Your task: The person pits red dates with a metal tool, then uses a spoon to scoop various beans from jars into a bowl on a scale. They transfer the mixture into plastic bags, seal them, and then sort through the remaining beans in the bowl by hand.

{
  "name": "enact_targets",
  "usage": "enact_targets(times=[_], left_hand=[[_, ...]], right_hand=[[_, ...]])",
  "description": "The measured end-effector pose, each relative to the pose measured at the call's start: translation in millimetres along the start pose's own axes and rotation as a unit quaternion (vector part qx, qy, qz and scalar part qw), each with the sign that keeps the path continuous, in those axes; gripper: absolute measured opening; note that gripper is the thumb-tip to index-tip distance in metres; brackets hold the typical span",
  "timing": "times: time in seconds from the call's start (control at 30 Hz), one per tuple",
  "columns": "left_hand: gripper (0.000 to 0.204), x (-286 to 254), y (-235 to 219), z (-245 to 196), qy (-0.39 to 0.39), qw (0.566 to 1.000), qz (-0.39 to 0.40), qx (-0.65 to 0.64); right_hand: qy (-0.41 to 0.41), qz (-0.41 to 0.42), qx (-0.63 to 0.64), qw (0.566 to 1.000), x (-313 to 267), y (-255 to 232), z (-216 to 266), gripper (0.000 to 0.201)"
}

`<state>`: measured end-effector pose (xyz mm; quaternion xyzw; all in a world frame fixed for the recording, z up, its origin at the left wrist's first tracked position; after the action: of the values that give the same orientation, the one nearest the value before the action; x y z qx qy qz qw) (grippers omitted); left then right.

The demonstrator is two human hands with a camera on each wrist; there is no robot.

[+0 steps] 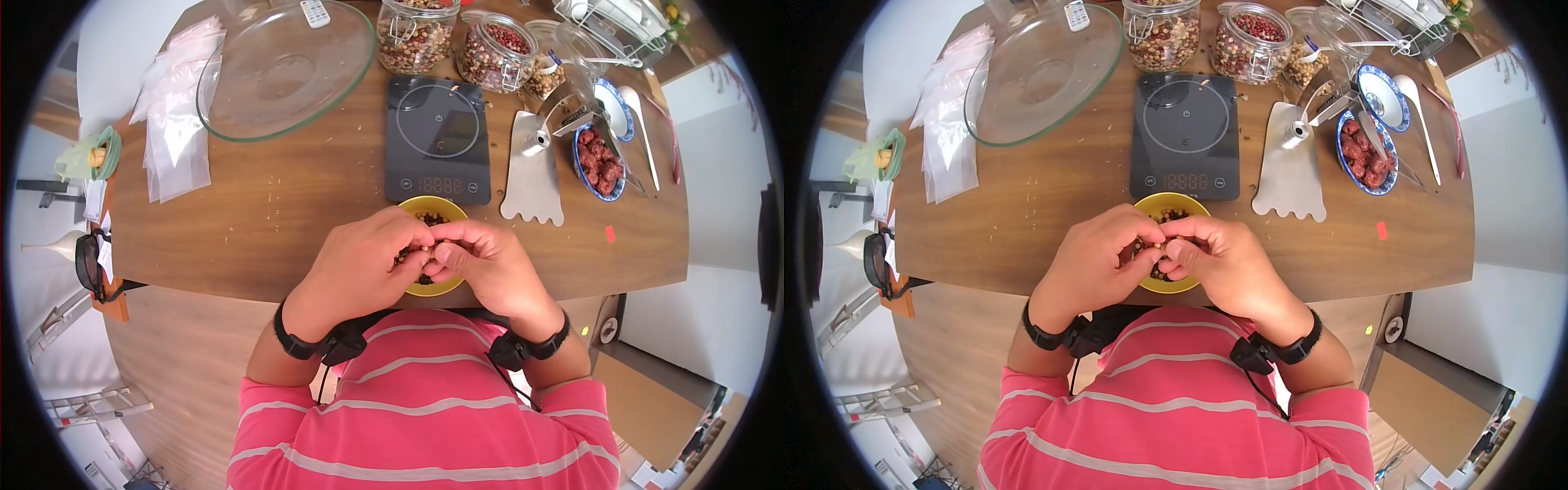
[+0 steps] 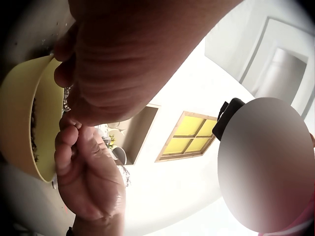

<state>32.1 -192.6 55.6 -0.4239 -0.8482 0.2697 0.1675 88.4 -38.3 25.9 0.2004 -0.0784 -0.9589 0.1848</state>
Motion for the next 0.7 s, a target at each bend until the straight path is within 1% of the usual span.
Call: enact_targets(times=[0.17,0.23,0.3,0.33,0.37,0.4,0.43,0.5,0.53,0.57,0.6,0.63,0.7], left_hand=[[0.017,-1,1,1,0.008,1.000,-0.006,-0.003],[0.017,-2,0,2,-0.007,0.999,-0.009,-0.036],[0.016,-4,1,6,-0.014,0.998,-0.021,-0.057],[0.015,-5,1,8,-0.020,0.996,-0.032,-0.076],[0.015,-5,0,7,-0.020,0.996,-0.033,-0.076],[0.017,-6,0,7,-0.017,0.997,-0.027,-0.073],[0.019,-6,0,6,-0.015,0.997,-0.022,-0.069],[0.019,-6,-2,3,-0.013,0.997,-0.026,-0.066],[0.020,-6,-2,2,-0.011,0.998,-0.027,-0.064],[0.020,-6,-1,4,-0.011,0.997,-0.028,-0.064],[0.020,-7,-1,4,0.008,0.997,-0.044,-0.063],[0.021,-8,-1,3,0.027,0.996,-0.060,-0.062],[0.022,-8,-3,2,0.023,0.996,-0.058,-0.059]], right_hand=[[0.010,-0.002,-0.011,1.000,1,-1,2,0.026],[0.017,-0.001,-0.019,1.000,0,-3,1,0.026],[0.042,-0.012,-0.082,0.996,-1,-6,-1,0.027],[0.042,-0.011,-0.083,0.996,-1,-5,1,0.027],[0.037,-0.026,-0.114,0.992,-2,-6,5,0.027],[0.032,-0.040,-0.146,0.988,-2,-7,9,0.027],[0.032,-0.039,-0.147,0.988,-2,-8,9,0.027],[0.025,-0.004,-0.091,0.996,1,-8,3,0.029],[0.025,-0.003,-0.092,0.995,2,-10,1,0.029],[0.009,0.018,-0.008,1.000,2,-9,-4,0.033],[-0.006,0.038,0.078,0.996,3,-7,-7,0.037],[-0.005,0.038,0.078,0.996,3,-7,-10,0.037],[-0.044,0.073,0.238,0.968,4,-1,-11,0.044]])
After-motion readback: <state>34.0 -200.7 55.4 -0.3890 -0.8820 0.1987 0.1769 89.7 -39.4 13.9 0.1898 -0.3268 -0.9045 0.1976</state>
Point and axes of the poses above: each hand's wrist, its own x-axis towards the middle knuckle, its own y-axis out of the palm, z = x × y, the point moved 6 cm from there along x, towards the middle knuckle, and after that the axes turned 14 degrees about z, right-handed, at the moved point
